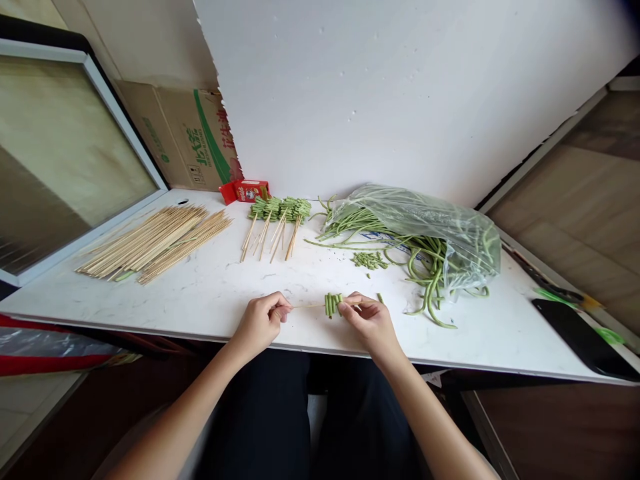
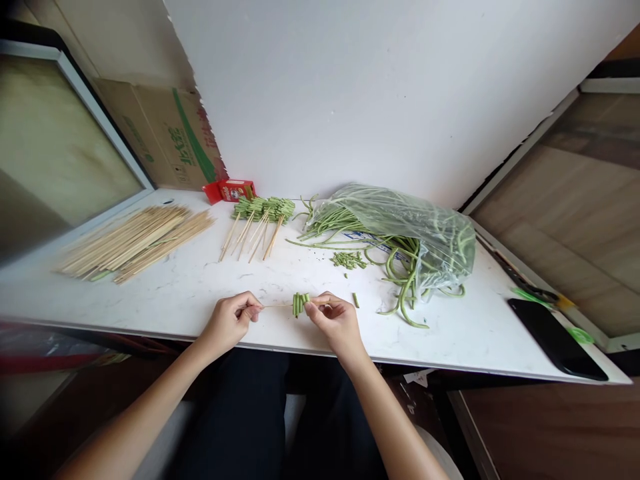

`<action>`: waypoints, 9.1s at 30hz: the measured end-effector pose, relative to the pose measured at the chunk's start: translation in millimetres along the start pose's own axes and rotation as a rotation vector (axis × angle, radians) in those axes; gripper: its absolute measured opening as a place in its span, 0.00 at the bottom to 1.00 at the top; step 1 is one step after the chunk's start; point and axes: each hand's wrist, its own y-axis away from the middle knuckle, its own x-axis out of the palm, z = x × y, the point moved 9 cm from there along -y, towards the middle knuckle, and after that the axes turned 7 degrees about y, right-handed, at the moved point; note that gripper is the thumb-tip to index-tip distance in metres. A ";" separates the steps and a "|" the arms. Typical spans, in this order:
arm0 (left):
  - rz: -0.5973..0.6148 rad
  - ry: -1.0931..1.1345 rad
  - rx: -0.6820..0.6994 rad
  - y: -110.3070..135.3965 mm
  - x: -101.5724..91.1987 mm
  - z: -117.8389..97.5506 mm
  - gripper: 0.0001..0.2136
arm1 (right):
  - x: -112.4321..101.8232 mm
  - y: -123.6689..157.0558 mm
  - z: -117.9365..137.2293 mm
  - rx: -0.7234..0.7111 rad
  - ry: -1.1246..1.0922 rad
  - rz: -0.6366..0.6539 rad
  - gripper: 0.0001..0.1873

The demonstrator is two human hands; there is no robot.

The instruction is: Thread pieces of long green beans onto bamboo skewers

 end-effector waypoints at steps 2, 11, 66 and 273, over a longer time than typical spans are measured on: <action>-0.006 -0.005 0.010 -0.4 -0.3 -1.5 0.09 | 0.2 1.1 -2.8 0.055 -0.001 -0.015 0.21; -0.082 -0.112 0.099 4.0 -6.4 -11.1 0.09 | 1.5 8.3 -4.1 0.155 0.069 -0.033 0.25; -0.122 -0.194 0.058 4.2 -8.9 -8.0 0.08 | -55.2 -14.4 -13.9 0.198 -0.205 -0.012 0.23; -0.250 -0.158 0.067 -14.2 -106.6 52.1 0.11 | -19.1 -227.0 25.4 -0.365 1.795 0.299 0.24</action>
